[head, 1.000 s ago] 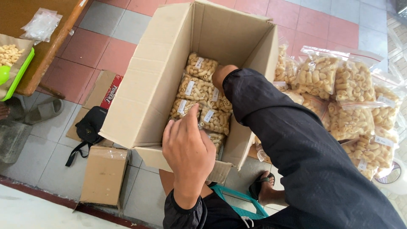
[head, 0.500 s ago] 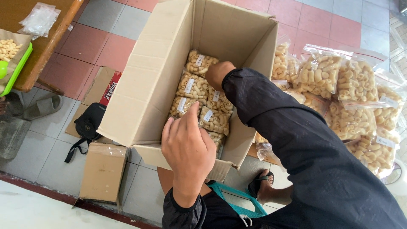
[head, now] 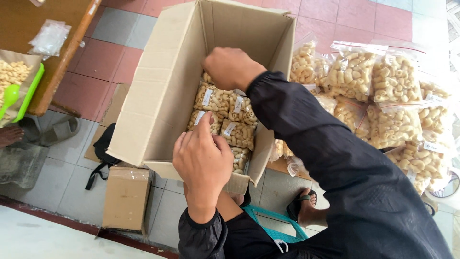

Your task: The person packs pre-sealed plastic bags of cashew nuts into a cardboard box. They pick up each bag, briefly inspect it, and place it into the box, arranging them in rows.

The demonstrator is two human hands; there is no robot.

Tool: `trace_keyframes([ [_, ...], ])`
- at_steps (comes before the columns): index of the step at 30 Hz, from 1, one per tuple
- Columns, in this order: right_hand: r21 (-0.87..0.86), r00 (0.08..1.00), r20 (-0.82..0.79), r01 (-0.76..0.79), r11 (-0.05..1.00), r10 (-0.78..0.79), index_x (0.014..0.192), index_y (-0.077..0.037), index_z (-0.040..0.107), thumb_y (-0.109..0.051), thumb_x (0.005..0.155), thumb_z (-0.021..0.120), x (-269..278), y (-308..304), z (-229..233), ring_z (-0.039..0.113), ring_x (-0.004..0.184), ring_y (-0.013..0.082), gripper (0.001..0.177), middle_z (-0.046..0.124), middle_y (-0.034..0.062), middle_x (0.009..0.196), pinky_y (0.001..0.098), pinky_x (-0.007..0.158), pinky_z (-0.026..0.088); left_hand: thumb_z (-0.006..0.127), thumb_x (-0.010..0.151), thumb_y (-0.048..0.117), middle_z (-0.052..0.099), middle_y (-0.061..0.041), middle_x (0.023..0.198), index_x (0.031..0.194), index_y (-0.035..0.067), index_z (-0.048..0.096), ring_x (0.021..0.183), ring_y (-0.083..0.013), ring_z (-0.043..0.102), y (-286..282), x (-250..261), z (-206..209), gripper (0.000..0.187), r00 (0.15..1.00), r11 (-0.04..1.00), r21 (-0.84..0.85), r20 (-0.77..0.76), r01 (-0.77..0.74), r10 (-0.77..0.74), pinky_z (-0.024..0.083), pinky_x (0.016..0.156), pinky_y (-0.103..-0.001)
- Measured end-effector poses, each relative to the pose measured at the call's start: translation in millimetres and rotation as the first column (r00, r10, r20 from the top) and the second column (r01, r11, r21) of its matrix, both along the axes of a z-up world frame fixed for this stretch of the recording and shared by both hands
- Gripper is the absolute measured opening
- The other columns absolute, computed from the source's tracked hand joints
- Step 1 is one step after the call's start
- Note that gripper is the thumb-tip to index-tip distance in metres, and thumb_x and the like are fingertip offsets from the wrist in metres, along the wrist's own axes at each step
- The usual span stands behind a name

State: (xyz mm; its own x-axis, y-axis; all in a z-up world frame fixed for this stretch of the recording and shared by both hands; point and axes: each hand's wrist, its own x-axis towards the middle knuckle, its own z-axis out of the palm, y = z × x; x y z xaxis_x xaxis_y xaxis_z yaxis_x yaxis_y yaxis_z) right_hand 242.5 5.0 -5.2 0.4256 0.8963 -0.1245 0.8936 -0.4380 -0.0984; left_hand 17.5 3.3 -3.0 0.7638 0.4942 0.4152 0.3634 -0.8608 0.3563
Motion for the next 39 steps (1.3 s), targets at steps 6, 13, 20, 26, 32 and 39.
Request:
trace_keyframes([
  [6, 0.682, 0.979, 0.203, -0.150, 0.716, 0.012, 0.084, -0.007, 0.057, -0.010, 0.097, 0.057, -62.9, -78.8, 28.3, 0.054, 0.067, 0.0289, 0.014, 0.057, 0.0086, 0.076, 0.0414, 0.065, 0.043, 0.058, 0.078, 0.019, 0.075, -0.004, 0.099, 0.119, 0.013, 0.065, 0.087, -0.0278, 0.068, 0.3, 1.1, -5.2, 0.041, 0.999, 0.999, -0.032, -0.031, -0.015, 0.013, 0.044, 0.093, -0.042],
  [13, 0.778, 0.997, 0.060, -0.078, 0.623, 0.050, 0.099, 0.000, 0.061, -0.009, 0.098, 0.058, -119.4, -177.3, 5.0, 0.064, 0.104, 0.0317, 0.010, 0.066, 0.0156, 0.098, 0.0449, 0.098, 0.053, 0.059, 0.083, 0.029, 0.075, -0.002, 0.099, 0.116, 0.014, 0.065, 0.086, -0.0302, 0.069, -0.8, -2.8, 1.6, 0.037, 0.996, 0.998, -0.058, -0.092, -0.003, -0.003, 0.046, 0.086, -0.045],
  [20, 0.833, 0.981, -0.190, 0.184, 0.521, -0.042, 0.102, -0.001, 0.072, -0.010, 0.092, 0.062, -172.7, -252.1, 16.7, 0.068, 0.111, 0.0285, 0.016, 0.072, 0.0136, 0.113, 0.0403, 0.100, 0.054, 0.058, 0.088, 0.033, 0.075, 0.001, 0.097, 0.115, 0.015, 0.066, 0.082, -0.0279, 0.069, -1.7, -6.1, -2.1, 0.034, 0.997, 0.999, -0.041, -0.076, 0.009, -0.012, 0.047, 0.089, -0.047],
  [26, 0.786, 0.814, -0.484, 0.566, 0.249, -0.323, 0.094, -0.004, 0.075, -0.011, 0.091, 0.063, -197.4, -309.3, -16.0, 0.075, 0.096, 0.0198, 0.014, 0.076, 0.0098, 0.100, 0.0300, 0.086, 0.060, 0.058, 0.091, 0.030, 0.075, 0.004, 0.096, 0.116, 0.014, 0.068, 0.080, -0.0260, 0.069, -5.5, -12.5, -7.7, 0.031, 1.000, 1.000, 0.014, 0.004, 0.021, -0.021, 0.046, 0.095, -0.047],
  [32, 0.722, 0.669, -0.681, 0.682, -0.117, -0.299, 0.091, 0.003, 0.070, -0.009, 0.097, 0.058, -204.4, -336.4, -45.9, 0.071, 0.096, 0.0244, 0.018, 0.074, 0.0161, 0.090, 0.0329, 0.088, 0.058, 0.060, 0.095, 0.022, 0.074, 0.001, 0.105, 0.119, 0.016, 0.064, 0.088, -0.0199, 0.068, -40.9, -8.7, 0.8, 0.025, 0.987, 0.990, -0.004, 0.076, 0.139, -0.138, 0.041, 0.102, -0.047],
  [39, 0.710, 0.627, -0.685, 0.690, -0.143, -0.371, 0.094, 0.004, 0.071, -0.009, 0.098, 0.057, -206.6, -348.2, -46.5, 0.071, 0.086, 0.0210, 0.019, 0.073, 0.0149, 0.086, 0.0309, 0.085, 0.056, 0.068, 0.089, 0.024, 0.054, -0.012, 0.131, 0.128, 0.008, 0.054, 0.110, -0.0315, 0.060, -99.1, -0.5, 4.2, 0.045, 0.951, 0.949, 0.066, -0.043, 0.310, -0.307, 0.053, 0.088, -0.044],
])
